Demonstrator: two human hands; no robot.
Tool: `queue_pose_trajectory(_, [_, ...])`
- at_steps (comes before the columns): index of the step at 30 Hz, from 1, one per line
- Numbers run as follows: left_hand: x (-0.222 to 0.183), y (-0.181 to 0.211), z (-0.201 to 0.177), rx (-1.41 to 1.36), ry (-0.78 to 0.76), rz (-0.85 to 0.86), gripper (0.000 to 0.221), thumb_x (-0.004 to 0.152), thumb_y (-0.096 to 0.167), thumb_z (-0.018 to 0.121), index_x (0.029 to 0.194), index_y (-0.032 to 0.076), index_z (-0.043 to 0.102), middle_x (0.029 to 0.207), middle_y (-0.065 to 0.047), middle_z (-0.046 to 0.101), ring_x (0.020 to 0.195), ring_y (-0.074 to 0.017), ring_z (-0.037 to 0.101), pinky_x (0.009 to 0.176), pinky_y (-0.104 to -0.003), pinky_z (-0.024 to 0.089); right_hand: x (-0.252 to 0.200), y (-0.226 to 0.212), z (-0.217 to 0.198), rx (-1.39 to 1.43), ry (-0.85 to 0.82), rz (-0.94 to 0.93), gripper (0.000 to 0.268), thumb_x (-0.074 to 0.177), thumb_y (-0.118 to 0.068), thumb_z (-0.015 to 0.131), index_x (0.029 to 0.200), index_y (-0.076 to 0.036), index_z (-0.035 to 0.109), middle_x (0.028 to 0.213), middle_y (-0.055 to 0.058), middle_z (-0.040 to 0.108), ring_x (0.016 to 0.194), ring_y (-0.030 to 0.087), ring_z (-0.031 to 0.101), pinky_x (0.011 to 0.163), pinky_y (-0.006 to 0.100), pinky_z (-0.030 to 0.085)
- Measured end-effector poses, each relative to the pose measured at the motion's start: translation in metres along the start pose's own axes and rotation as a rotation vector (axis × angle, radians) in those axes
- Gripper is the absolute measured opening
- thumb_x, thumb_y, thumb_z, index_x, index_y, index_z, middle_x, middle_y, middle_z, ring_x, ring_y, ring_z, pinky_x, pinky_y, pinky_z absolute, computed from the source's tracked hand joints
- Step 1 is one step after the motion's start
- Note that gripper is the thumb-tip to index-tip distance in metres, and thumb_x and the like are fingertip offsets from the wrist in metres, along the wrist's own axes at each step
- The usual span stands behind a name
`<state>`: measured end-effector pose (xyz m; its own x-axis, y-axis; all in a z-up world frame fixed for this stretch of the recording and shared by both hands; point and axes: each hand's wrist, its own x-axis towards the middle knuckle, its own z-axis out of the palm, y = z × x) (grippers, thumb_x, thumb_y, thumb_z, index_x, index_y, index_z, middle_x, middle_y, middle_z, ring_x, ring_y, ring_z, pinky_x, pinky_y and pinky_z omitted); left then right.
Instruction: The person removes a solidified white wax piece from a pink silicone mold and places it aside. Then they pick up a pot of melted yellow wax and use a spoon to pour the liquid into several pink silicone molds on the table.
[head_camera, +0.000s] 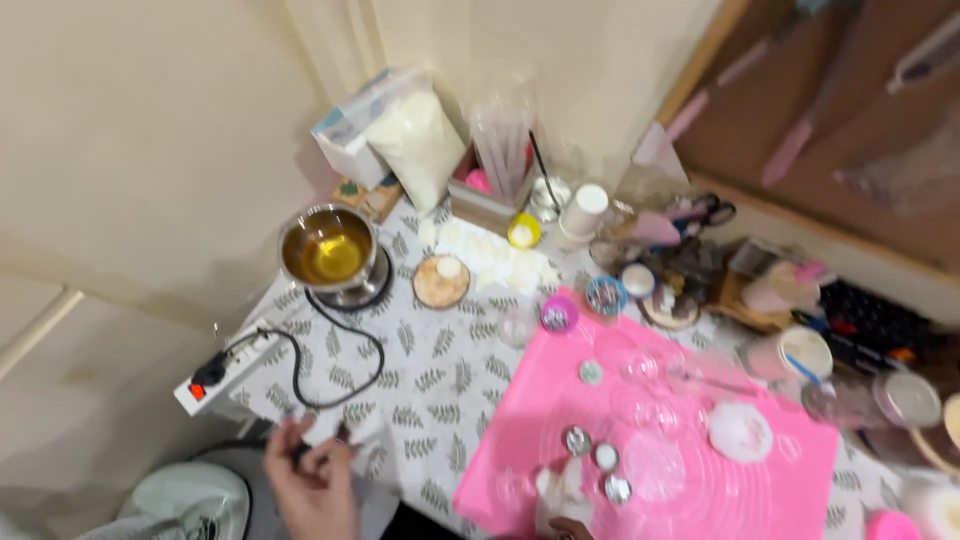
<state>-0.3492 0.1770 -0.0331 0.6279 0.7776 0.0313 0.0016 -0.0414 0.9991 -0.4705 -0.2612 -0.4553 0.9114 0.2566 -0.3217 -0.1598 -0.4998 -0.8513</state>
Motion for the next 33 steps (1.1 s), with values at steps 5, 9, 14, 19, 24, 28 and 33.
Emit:
queue_pose_trajectory(5, [-0.008,0.004,-0.030,-0.053,0.025,0.051,0.035,0.101,0.001,0.057,0.134,-0.004,0.045,0.116,-0.010,0.060,0.086,-0.0133,0.065,0.082,-0.027,0.057,-0.040,-0.092,-0.052,-0.047,0.092,-0.084,0.029,0.095,-0.017,0.058,0.121,-0.011,0.069,0.096,0.010,0.080,0.089,0.021,0.078,0.082,0.034,0.059])
queue_pose_trajectory(9, [-0.009,0.033,-0.015,0.093,-0.065,-0.058,0.045,0.116,0.016,0.043,0.086,-0.015,0.056,0.070,-0.013,0.058,0.085,-0.0195,0.072,0.074,-0.030,0.049,-0.040,-0.337,-0.143,-0.137,0.181,0.386,0.029,0.095,-0.026,0.066,0.122,-0.018,0.067,0.091,0.004,0.080,0.063,0.024,0.074,0.063,0.038,0.058])
queue_pose_trajectory(14, [-0.003,0.086,0.034,0.075,-0.212,-0.053,0.030,0.103,0.008,0.056,0.131,-0.004,0.057,0.100,-0.010,0.069,0.084,-0.0166,0.070,0.078,-0.028,0.055,-0.028,-0.369,-0.153,-0.050,0.442,0.410,0.023,0.092,-0.022,0.063,0.107,-0.006,0.071,0.081,0.013,0.077,0.071,0.021,0.074,0.067,0.037,0.060])
queue_pose_trajectory(19, [0.012,0.085,0.058,-0.071,-0.340,-0.071,0.048,0.095,0.003,0.061,0.141,0.000,0.046,0.110,-0.012,0.064,0.085,-0.0180,0.070,0.077,-0.028,0.057,-0.010,-0.354,-0.113,-0.196,0.416,0.437,0.022,0.094,-0.025,0.066,0.104,-0.006,0.071,0.091,0.016,0.074,0.082,0.030,0.074,0.074,0.041,0.057])
queue_pose_trajectory(24, [0.031,0.067,0.067,-0.004,-0.626,-0.204,0.042,0.095,0.007,0.062,0.136,0.004,0.053,0.100,-0.011,0.070,0.084,-0.0175,0.072,0.073,-0.029,0.057,0.006,-0.359,-0.077,-0.758,0.600,0.221,0.030,0.077,-0.015,0.071,0.107,-0.010,0.069,0.111,0.018,0.059,0.101,0.038,0.055,0.084,0.048,0.050])
queue_pose_trajectory(28, [0.052,0.040,0.062,0.122,-0.913,-0.219,0.037,0.096,0.018,0.060,0.131,0.006,0.064,0.105,-0.007,0.077,0.094,-0.0123,0.073,0.078,-0.028,0.057,0.037,-0.423,-0.068,-0.474,0.636,0.010,0.021,0.075,-0.015,0.076,0.094,-0.007,0.071,0.100,0.015,0.066,0.095,0.036,0.058,0.081,0.043,0.048])
queue_pose_trajectory(33, [0.098,0.018,0.055,0.422,-1.233,-0.330,0.043,0.104,0.036,0.052,0.118,0.002,0.073,0.103,-0.004,0.081,0.097,-0.0093,0.074,0.089,-0.024,0.053,0.096,-0.534,-0.032,0.768,0.187,0.107,0.015,0.090,-0.011,0.066,0.102,-0.001,0.069,0.089,0.002,0.073,0.084,0.011,0.067,0.079,0.030,0.055])
